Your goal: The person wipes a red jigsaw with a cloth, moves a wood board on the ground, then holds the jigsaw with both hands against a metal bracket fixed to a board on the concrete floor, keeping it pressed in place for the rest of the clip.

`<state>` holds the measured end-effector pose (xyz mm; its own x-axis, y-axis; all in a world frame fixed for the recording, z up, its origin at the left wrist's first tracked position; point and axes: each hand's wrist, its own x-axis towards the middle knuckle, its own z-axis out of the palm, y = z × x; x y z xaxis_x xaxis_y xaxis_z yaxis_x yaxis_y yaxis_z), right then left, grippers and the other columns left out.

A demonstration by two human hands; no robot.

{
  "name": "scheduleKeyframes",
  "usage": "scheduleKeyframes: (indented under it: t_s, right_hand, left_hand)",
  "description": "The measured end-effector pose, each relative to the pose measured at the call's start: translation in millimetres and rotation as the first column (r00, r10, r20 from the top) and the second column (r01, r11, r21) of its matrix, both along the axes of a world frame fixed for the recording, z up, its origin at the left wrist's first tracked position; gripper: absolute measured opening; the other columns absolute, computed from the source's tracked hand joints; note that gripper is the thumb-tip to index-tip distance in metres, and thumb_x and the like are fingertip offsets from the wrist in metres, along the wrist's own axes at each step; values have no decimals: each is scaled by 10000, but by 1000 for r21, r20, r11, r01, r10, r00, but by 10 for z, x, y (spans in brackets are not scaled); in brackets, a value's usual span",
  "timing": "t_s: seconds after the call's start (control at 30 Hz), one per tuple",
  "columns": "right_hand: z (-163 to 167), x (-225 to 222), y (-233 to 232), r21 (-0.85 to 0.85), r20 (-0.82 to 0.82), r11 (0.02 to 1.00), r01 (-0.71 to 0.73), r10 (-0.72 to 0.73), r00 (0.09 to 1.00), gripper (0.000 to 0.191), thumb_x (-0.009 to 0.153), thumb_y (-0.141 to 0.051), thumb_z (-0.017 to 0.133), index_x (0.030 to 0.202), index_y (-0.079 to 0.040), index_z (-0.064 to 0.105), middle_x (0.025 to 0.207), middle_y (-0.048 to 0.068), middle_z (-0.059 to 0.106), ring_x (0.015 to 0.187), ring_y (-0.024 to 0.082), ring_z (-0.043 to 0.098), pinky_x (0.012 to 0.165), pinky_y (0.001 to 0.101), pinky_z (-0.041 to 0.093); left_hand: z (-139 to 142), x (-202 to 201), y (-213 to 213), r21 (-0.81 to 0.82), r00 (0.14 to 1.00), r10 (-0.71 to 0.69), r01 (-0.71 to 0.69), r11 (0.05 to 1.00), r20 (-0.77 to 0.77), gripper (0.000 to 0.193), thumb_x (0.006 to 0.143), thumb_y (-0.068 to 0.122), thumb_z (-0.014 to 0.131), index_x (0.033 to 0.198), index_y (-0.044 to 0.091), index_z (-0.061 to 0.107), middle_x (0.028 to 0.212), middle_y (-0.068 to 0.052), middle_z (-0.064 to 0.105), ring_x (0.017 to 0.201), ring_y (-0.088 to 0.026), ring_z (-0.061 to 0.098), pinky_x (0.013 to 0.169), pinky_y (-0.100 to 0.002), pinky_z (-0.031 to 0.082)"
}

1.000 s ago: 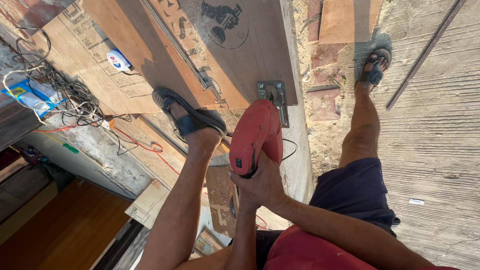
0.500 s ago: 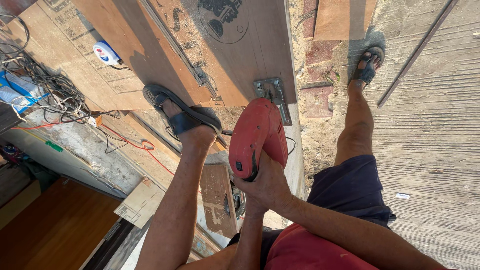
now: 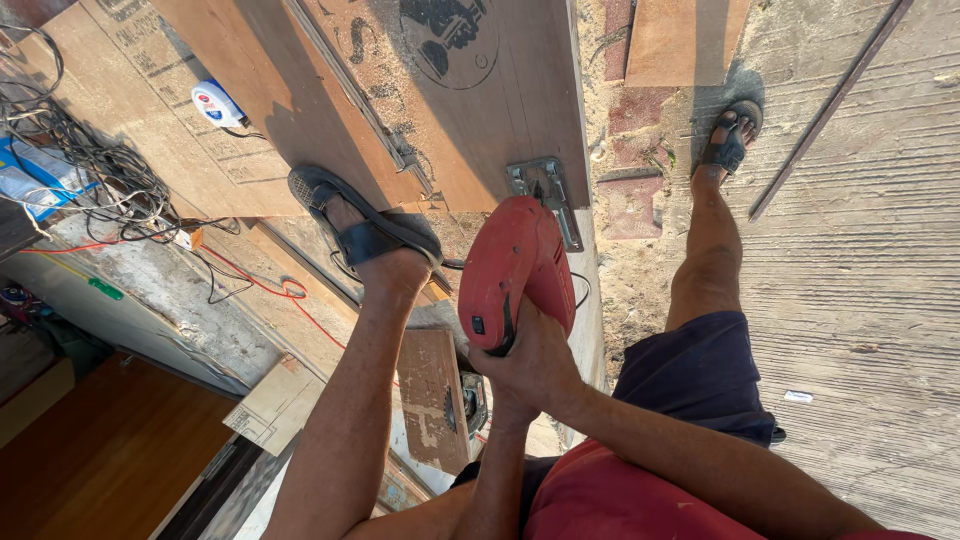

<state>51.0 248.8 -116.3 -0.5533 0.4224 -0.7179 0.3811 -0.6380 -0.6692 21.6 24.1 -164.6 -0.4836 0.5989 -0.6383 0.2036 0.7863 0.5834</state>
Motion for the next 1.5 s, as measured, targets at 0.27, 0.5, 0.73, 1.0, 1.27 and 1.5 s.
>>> scheduleKeyframes:
  t_s: [0.27,0.5,0.73,1.0,1.27,1.5]
  right_hand:
    - [-34,31,-37,32,-18,999,-19,20,1000,622,716,-263,812,1233,-27,560,995,171,765,915,360,770,809,441,609]
    - [-39,7,-69,36,2,998,-42,42,999,613,720,-267,814,1227,-29,565,996,180,759,925,363,764,825,442,609]
    - [-34,27,-79,10,8,999,-49,49,999,618,719,-278,824,1218,-24,561,1000,176,759,925,357,768,816,442,615]
    - [-38,-4,-90,70,24,997,-21,19,1000,638,706,-255,828,1224,-15,544,995,188,757,937,380,757,819,458,612]
    - [5,-10,-161,77,39,997,-26,23,999,637,730,-251,811,1251,-20,526,1003,194,756,943,393,751,829,471,607]
    - [-43,-1,-195,74,60,997,-38,34,998,669,713,-270,819,1253,-15,518,1008,203,752,940,408,743,833,484,594]
  left_hand:
    - [0,70,41,49,998,70,-70,996,9,828,862,158,824,1521,36,339,1498,-124,496,1399,-247,519,1151,-396,431]
    - [82,36,151,53,998,31,-29,998,-46,720,910,139,778,1522,23,417,1522,-145,526,1421,-281,536,1166,-422,435]
    - [106,18,219,29,999,23,-21,999,-50,840,819,135,859,1491,-4,374,1462,-160,531,1356,-284,551,1126,-426,441]
    - [106,-20,353,67,985,172,-172,983,13,877,797,140,870,1454,-16,310,1374,-133,563,1267,-222,600,1060,-378,494]
    - [156,-21,373,76,978,196,-201,977,67,817,794,138,880,1437,-9,398,1366,-123,591,1261,-226,614,1060,-380,505]
    - [177,-70,304,60,991,118,-122,991,66,749,797,131,871,1414,-4,469,1375,-131,589,1272,-252,602,1066,-401,490]
